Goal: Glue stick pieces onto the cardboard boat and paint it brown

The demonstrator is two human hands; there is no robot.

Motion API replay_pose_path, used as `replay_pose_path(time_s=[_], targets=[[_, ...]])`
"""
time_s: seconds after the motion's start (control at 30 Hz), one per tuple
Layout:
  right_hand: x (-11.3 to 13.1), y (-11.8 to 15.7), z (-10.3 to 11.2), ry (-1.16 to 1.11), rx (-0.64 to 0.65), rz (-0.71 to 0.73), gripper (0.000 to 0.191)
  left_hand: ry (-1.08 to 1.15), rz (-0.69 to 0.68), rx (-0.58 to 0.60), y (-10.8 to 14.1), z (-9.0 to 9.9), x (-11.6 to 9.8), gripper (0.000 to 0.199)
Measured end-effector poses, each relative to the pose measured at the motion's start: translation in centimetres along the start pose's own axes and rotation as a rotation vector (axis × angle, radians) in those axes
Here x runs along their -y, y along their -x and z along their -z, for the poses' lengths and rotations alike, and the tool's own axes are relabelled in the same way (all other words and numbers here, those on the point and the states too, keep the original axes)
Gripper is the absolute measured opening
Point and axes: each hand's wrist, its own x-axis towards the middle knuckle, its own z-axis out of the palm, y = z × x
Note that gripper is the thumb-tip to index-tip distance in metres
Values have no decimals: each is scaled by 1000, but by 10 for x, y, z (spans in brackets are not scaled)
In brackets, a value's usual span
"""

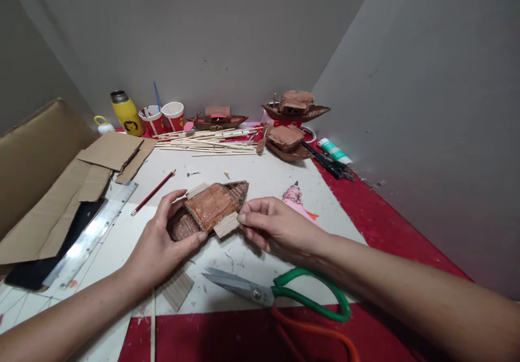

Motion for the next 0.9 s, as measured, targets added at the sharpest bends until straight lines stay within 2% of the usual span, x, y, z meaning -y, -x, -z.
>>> replay_pose_path(time_s=[0.43,0.9], targets=[[-8,-4,-4,-76,-6,-7,31,39,1,2,-2,-2,0,63],[-9,-4,-1,-70,-2,46,36,31,35,-2,-3,-3,-5,65]])
